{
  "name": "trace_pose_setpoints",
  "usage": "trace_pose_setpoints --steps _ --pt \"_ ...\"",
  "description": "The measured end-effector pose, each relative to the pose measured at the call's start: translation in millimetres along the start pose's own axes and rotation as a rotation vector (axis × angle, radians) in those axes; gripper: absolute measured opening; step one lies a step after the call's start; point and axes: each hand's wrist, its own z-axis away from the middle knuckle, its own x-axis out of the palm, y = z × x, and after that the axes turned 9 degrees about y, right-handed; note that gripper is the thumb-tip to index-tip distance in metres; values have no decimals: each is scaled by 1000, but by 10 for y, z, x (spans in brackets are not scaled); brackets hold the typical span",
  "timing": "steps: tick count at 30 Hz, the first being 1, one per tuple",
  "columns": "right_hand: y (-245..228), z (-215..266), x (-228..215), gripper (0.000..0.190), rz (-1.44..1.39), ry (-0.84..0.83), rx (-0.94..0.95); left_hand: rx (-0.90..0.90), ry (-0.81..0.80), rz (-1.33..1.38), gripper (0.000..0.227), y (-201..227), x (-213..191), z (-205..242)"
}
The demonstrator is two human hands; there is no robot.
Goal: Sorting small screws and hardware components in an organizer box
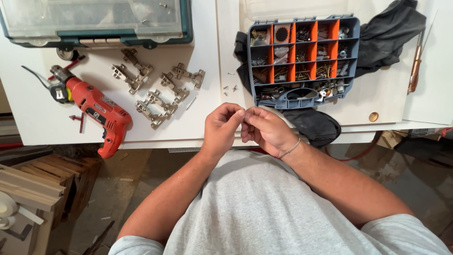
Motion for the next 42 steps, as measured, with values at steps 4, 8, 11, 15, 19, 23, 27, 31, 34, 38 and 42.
trace_pose_setpoints --steps 4,8,11,15,19,23,27,31,34,38,42 --pt "-172 -117 -199 12 183 71 -107 -5 48 57 5 -174 -48 -143" --pt "-1084 -121 -339 10 603 461 -532 14 118 93 6 -17 -38 -191" --pt "-1588 -171 -344 13 737 617 -567 -45 116 14 7 29 -67 -162" --pt "-1826 -253 -243 17 999 592 -533 -104 115 -31 5 -30 -102 -106" --pt "-1790 -482 -141 18 1226 517 -637 -150 128 -80 6 -22 -121 -22" --pt "-1788 -481 156 15 1252 462 -662 -151 92 -126 7 36 -135 48" --pt "-1833 -56 543 33 830 431 -409 -24 101 -235 9 110 -172 78" --pt "-1374 106 473 78 17 -6 -205 258 103 -520 8 208 -203 54" --pt "-933 209 463 93 -201 -192 -116 783 153 -538 16 189 -192 -51" --pt "-545 305 511 101 -193 -291 -79 1066 164 -679 16 390 -129 -111" --pt "-435 301 454 112 -117 -364 -158 1206 134 -798 12 502 -83 -77"
